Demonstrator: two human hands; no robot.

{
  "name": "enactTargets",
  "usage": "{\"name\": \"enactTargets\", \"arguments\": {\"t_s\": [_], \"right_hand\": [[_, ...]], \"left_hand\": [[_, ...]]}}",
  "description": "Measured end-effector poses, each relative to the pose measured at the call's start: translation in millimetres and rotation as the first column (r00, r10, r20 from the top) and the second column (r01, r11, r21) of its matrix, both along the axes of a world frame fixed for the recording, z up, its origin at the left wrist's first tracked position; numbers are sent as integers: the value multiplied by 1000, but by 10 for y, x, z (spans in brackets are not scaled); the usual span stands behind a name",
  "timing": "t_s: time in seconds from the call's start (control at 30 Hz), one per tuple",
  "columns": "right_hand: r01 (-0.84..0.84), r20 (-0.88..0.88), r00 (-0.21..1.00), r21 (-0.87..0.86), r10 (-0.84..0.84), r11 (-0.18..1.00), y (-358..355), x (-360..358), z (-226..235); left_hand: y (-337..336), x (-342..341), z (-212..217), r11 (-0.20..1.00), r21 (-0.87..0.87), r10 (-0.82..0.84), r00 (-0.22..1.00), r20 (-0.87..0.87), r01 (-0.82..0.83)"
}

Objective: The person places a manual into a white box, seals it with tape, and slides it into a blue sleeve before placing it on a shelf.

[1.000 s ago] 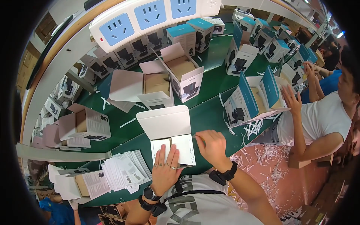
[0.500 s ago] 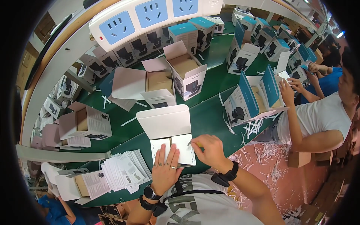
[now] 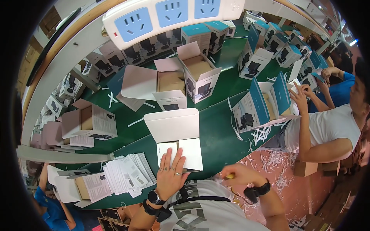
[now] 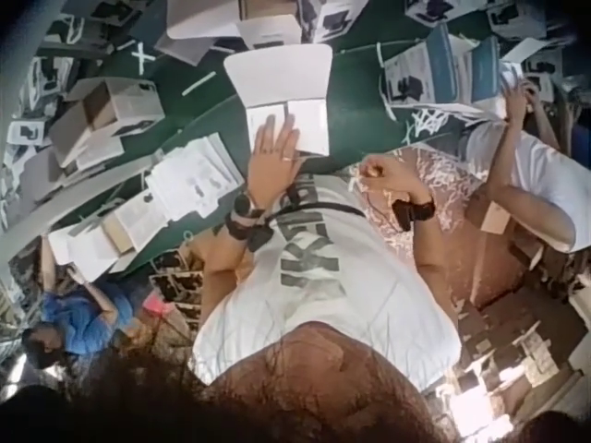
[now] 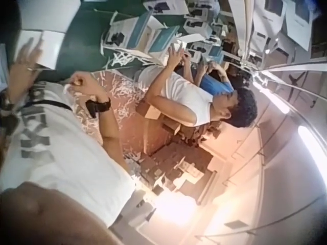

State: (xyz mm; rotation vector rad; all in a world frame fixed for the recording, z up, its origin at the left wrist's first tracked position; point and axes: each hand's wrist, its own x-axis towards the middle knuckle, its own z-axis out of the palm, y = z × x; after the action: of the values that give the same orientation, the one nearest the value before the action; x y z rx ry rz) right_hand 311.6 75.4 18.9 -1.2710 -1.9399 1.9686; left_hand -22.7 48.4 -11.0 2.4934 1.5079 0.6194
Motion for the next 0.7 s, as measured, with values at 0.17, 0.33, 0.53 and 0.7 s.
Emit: {"name": "enactTargets", "arguments": {"t_s": [0.17, 0.33, 0.53, 0.7], "right_hand": [[30, 246, 931, 687, -271, 726, 182, -257, 77], [262, -154, 947, 878, -282, 401, 504, -1727, 201], [246, -166, 941, 934, -294, 259, 716, -2183, -90], [285, -208, 941, 912, -267, 294, 735, -2216, -205]], "left_hand": [[-56, -10, -10, 999, 45, 20, 1000, 2, -20], [-125, -2, -130, 995, 100, 8, 996, 85, -17], [-181, -83, -73, 998, 61, -13, 1000, -7, 13], [-171, -86, -86, 996, 84, -8, 1000, -23, 10]]}}
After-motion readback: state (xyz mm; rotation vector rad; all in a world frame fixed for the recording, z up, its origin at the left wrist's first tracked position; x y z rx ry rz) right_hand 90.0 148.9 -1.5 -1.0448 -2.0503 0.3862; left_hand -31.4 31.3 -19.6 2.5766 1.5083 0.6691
